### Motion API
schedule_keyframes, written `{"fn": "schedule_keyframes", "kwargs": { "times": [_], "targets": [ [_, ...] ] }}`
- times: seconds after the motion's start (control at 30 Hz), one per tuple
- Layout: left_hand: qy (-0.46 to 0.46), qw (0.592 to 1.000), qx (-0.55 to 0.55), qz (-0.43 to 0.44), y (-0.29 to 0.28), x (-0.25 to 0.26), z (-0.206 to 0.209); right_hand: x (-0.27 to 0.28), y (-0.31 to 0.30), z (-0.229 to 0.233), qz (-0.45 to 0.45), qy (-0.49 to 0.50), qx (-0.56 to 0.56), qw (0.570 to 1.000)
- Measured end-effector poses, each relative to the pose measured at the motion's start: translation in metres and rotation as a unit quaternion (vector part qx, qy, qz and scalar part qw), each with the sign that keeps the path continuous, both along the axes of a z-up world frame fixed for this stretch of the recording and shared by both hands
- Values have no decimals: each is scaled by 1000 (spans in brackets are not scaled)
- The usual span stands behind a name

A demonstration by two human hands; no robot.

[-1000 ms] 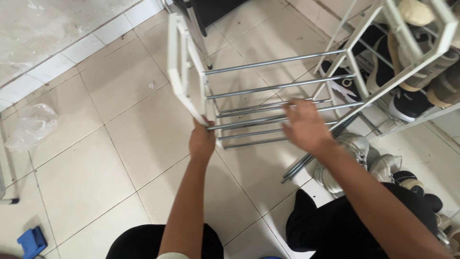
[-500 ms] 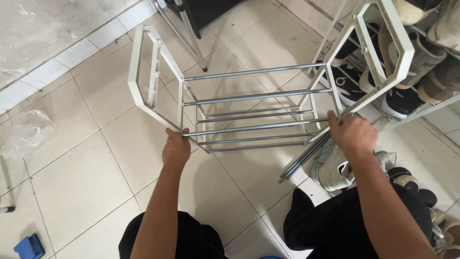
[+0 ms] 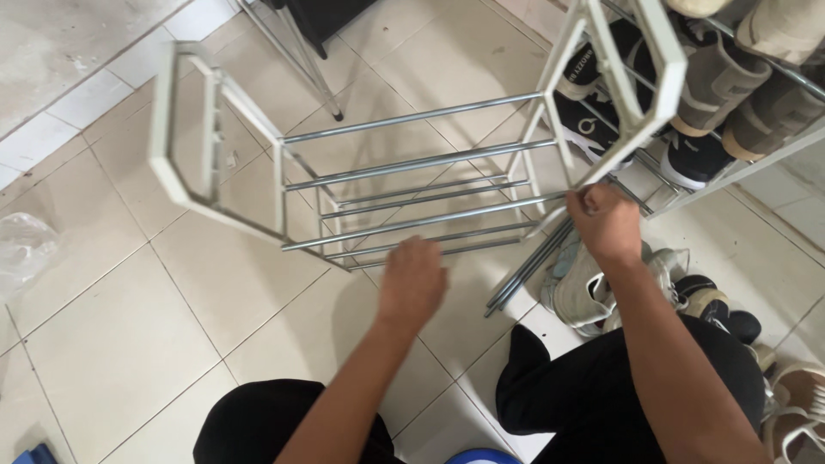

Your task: The person assembles a metal rack by inserting metal rods into white plastic side frames. They repeatedly pick up rods, align them with the frame slots, and push them into place, gradually building the rack structure.

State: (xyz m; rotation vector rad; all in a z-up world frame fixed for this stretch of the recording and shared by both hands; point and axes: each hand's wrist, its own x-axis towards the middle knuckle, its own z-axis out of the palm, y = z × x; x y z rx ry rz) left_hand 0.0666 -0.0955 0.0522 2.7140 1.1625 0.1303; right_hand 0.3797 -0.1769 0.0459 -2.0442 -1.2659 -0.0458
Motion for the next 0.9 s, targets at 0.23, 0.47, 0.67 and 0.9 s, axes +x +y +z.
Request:
{"fn": "schedule_keyframes", "kwargs": {
  "times": [0.23, 0.47, 0.67, 0.9],
  "targets": [
    [-196, 957, 205, -59, -6, 99, -6, -12, 8, -15, 30, 51, 24, 998],
    [-233, 945, 214, -89, 12, 151, -27, -23, 11, -10, 53, 127, 45, 989],
    [-162, 949, 255, -90, 26, 164, -43, -24, 14, 3, 87, 51, 20, 995],
    [-89, 974, 188, -92, 42, 177, -53, -21, 20, -11, 68, 32, -36, 997]
  ]
}}
